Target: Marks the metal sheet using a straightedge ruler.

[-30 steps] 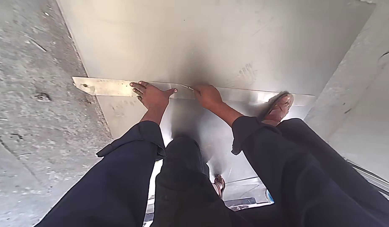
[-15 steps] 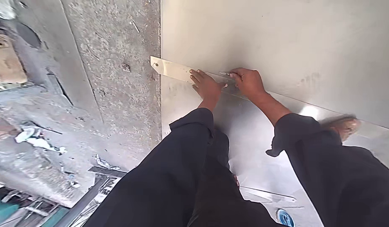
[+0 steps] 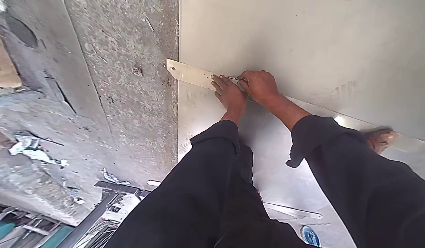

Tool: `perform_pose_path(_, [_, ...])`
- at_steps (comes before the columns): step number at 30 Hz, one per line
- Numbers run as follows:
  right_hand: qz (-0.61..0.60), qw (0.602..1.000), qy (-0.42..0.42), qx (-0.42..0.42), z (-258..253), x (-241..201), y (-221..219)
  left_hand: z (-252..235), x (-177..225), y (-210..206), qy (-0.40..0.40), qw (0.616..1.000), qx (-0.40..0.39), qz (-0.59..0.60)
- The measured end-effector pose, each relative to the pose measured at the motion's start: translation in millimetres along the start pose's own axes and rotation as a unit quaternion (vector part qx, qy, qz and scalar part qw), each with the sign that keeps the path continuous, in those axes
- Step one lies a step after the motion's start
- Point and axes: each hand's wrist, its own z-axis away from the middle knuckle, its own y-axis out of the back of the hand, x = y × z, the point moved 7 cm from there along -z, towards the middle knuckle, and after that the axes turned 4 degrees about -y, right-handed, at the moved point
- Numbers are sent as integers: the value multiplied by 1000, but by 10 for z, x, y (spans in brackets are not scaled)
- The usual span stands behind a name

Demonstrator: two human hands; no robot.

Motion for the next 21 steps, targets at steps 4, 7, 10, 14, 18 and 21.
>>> perform_pose_path(4, [67, 997, 29, -25, -57, -161, 91, -14, -5, -2, 6, 1000, -2, -27])
perform_pose_path(7, [101, 993, 32, -51, -40, -163, 171, -10, 12, 10, 18, 999, -7, -33])
perform_pose_path(10, [111, 991, 19, -65, 170, 92, 251, -23, 38, 46, 26, 998, -19, -45])
perform_pose_path(14, [138, 988, -33, -65, 815, 981, 370, -21, 55, 62, 28, 998, -26, -40])
perform_pose_path(18, [155, 975, -144, -72, 1641, 2113, 596, -20, 80, 49, 28, 999, -19, -22])
perform_pose_path(21, [180, 949, -241, -97, 2151, 2796, 768, -66, 45, 22, 38, 999, -14, -28])
